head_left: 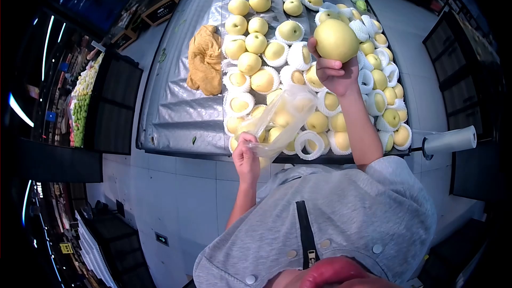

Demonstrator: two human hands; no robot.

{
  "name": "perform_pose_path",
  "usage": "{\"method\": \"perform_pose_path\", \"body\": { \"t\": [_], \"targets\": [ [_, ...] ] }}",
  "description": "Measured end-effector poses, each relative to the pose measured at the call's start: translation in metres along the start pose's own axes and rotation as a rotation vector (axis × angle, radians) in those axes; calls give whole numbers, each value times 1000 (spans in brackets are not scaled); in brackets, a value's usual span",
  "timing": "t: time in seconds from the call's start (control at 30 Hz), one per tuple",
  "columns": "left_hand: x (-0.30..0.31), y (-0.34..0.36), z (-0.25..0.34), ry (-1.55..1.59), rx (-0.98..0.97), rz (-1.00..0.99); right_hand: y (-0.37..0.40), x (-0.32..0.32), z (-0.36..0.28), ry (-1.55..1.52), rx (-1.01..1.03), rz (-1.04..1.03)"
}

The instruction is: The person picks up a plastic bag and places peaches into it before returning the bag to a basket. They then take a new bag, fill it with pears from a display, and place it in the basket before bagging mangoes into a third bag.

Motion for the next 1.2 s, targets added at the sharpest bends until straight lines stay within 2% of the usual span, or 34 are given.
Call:
{"method": "perform_pose_path", "body": {
  "t": [0.13,0.17,0.3,0.43,0.57,0.8,0.97,1.1,1.2],
  "targets": [
    [-6,5,1,-3,-19,13,10,-15,15,347,80,141],
    [-7,6,1,-2,-25,16,14,-16,20,294,62,244],
    [-3,14,-5,8,-27,32,27,1,19,519,202,282],
    [-2,21,-5,30,-17,68,32,-2,14,1007,419,129],
    [2,23,-6,42,-27,75,40,3,14,948,498,100],
    [-1,18,-6,39,0,91,45,13,22,421,460,409],
    [1,13,-5,33,-21,96,37,16,21,313,374,351],
    [3,11,-6,56,3,85,36,20,23,91,307,334],
    [2,6,-6,66,4,82,34,17,24,310,360,388]
  ]
}}
Point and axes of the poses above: each hand's wrist, its own y-axis away from the middle knuckle, its own x-axis out of the back of the hand, z = x × y, the point moved 6 cm from there along -y, towards the middle knuckle, and after that the axes turned 15 degrees about x, right-handed, at the moved point
